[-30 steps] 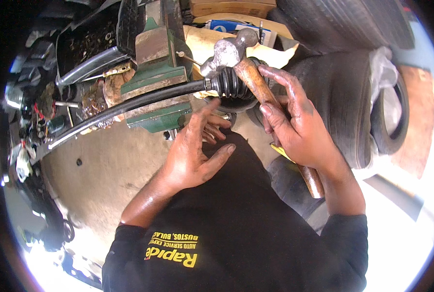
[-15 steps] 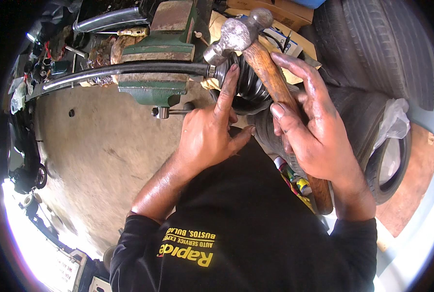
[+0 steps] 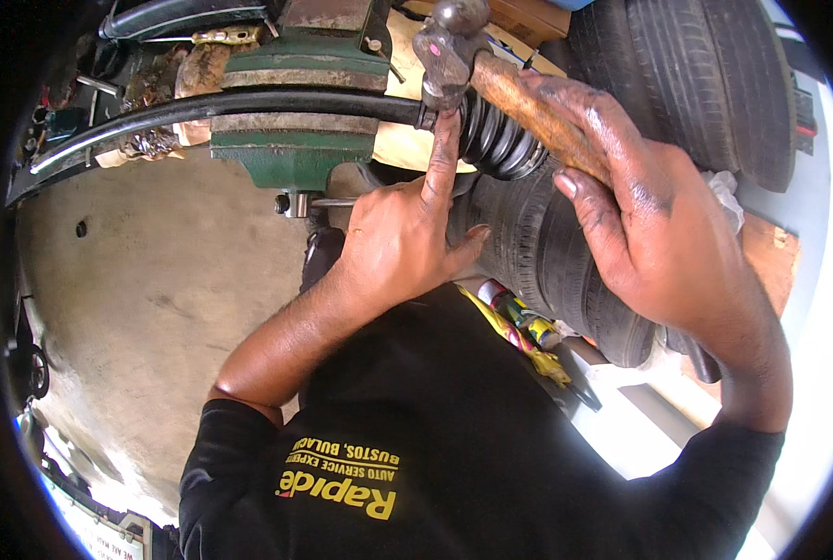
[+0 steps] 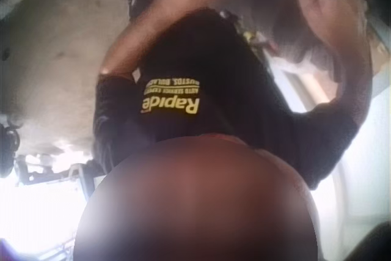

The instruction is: The person secures a driveshaft in a bench vise and uses a hammer and screwdriver to remove the old CV boot. They then install a new CV boot, secure it with clamps, and apply grease to the joint.

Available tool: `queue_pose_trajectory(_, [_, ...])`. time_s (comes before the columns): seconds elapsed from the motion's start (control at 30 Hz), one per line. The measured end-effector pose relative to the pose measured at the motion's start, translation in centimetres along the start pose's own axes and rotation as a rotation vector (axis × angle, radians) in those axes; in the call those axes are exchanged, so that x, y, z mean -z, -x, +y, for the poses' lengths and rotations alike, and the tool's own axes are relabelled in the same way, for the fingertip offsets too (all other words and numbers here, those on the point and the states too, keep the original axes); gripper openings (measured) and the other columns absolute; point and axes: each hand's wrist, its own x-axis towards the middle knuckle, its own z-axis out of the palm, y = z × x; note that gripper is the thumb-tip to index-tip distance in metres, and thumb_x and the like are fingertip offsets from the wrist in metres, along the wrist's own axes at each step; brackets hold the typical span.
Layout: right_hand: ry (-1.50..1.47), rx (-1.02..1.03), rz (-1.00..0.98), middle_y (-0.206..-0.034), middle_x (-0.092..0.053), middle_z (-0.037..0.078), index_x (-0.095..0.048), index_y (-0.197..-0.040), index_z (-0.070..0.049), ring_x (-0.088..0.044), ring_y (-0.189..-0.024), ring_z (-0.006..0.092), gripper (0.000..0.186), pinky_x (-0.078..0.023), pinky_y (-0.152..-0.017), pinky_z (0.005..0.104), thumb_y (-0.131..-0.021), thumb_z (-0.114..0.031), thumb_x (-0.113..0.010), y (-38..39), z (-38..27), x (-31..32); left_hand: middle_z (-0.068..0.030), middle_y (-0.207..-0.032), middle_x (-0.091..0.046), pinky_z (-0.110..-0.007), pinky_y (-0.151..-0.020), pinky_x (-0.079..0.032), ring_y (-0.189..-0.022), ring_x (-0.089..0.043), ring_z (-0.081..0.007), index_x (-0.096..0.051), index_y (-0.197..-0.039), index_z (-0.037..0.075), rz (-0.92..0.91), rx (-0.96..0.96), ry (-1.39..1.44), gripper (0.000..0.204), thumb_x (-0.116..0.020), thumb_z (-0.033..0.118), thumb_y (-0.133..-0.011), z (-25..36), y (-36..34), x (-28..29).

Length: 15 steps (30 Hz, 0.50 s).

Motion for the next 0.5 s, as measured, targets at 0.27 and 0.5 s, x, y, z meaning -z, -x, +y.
queue_pose_trajectory(0.27, [0.269, -0.145, -0.163, -0.156, -0.054, 0.021, -0.044, -0.156, -0.003, -0.049, -0.149, 0.0364, 0.053, -0.041, -0.122, 0.0463, -0.104, 0.002, -0.055, -0.9, -2.5, 1.1, -0.0075, -0.067, -0.066, -0.037, -0.052, -0.056, -0.057, -0.068, -0.0206, -0.022, -0.165, -0.009, 0.074, -0.095, -0.240, 0.098, -0.072, 0.019, -0.084, -0.9, -0.1, -0.6])
queue_pose_trajectory(0.5, [0.183, -0.052, -0.098, -0.160, -0.052, 0.018, -0.044, -0.157, -0.006, -0.051, -0.147, 0.0366, 0.055, -0.043, -0.121, 0.0471, -0.103, 0.001, -0.056, -1.4, -2.7, 0.8, -0.0048, -0.066, -0.064, -0.034, -0.050, -0.055, -0.056, -0.066, -0.0170, -0.029, -0.161, -0.012, 0.093, -0.099, -0.302, 0.086, -0.064, 0.012, -0.086, -0.7, -0.8, -1.0])
